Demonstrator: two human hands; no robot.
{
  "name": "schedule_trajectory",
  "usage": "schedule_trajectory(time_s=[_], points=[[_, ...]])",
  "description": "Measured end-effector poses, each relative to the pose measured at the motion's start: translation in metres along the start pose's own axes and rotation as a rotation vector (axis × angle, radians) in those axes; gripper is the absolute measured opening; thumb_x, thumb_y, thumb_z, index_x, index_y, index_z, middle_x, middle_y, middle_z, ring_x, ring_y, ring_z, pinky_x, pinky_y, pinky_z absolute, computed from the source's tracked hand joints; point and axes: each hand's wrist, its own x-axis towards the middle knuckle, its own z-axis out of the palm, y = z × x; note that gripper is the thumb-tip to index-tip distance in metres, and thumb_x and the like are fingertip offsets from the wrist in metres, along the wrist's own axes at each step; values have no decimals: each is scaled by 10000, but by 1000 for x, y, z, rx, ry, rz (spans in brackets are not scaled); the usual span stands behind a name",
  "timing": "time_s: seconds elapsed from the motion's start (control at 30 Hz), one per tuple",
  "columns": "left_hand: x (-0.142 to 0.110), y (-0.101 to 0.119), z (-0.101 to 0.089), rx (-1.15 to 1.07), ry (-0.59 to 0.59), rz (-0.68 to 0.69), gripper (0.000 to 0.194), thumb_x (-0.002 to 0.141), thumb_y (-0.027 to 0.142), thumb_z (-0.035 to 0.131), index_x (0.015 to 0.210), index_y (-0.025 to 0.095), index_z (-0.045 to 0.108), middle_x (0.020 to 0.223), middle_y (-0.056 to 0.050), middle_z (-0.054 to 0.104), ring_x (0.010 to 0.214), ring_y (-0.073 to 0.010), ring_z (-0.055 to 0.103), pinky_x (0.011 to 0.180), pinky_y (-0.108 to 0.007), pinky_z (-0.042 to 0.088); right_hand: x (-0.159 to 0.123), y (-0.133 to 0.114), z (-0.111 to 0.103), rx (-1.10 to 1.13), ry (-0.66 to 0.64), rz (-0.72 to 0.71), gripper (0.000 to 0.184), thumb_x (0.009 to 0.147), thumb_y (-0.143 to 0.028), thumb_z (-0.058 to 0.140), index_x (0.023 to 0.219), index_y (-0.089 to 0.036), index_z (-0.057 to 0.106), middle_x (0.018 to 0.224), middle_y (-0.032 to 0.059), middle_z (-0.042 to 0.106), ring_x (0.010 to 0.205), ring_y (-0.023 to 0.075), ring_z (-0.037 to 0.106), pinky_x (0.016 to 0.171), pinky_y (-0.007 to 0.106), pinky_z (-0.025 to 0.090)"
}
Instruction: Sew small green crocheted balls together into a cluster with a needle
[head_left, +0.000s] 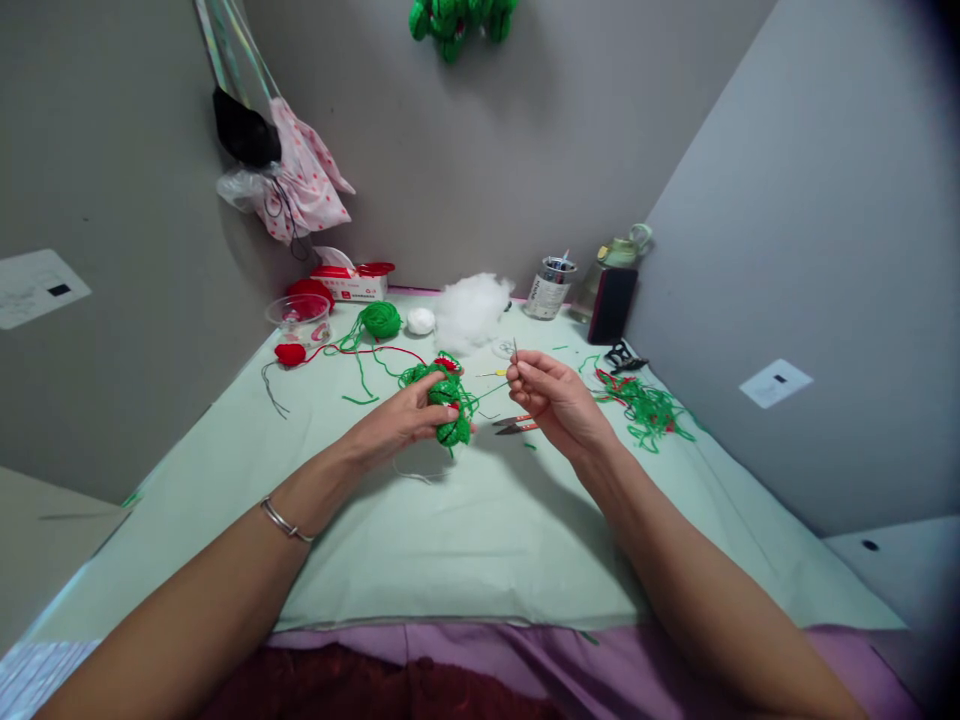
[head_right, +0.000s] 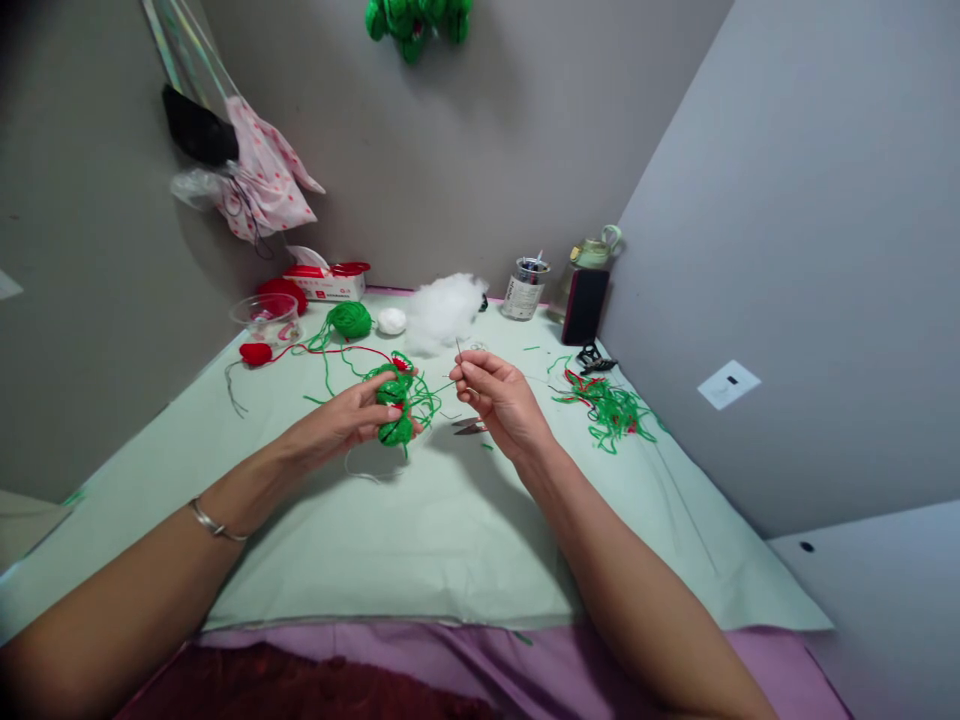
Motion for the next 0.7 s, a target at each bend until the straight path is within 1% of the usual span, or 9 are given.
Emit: schedule_trajectory(time_s=[0.17,0.37,0.43,0.57,0.7], points=[[5,-6,0,18,144,98,594,748,251,849,1284,195,599,974,-39,671,868,-149,624,780,-276,468,-2,1,3,-70,-61,-14,269,667,-312,908,831,-175,745,713,-3,698,592,66,553,588,203,466],[6,-6,0,124,282,139,677,697,301,890,1292,198,582,950,-17,668,798,-139,609,732,-271,455,-8,1,8,-239,-139,-98,195,731,-331,868,822,-187,771,715,1,693,598,80,537,597,228,429],[5,-6,1,134,272,138,660,697,292,884,1279,193,589,947,-23,676,810,-151,621,732,-276,459,-9,2,7,-282,-166,-104,188,745,-340,859,820,-190,775,701,-7,666,606,84,527,598,235,415],[5,-6,4,98,204,135,604,685,279,883,1214,180,608,911,-17,680,818,-155,633,744,-279,480,-10,4,7,-305,-202,-87,202,758,-363,848,822,-190,767,683,-19,628,594,83,509,574,237,382],[8,-9,8,70,196,123,570,653,324,896,1113,177,593,849,-2,682,770,-149,640,712,-272,486,-11,7,10,-315,-228,-98,224,771,-381,833,843,-184,753,674,-21,618,580,90,509,553,246,374]])
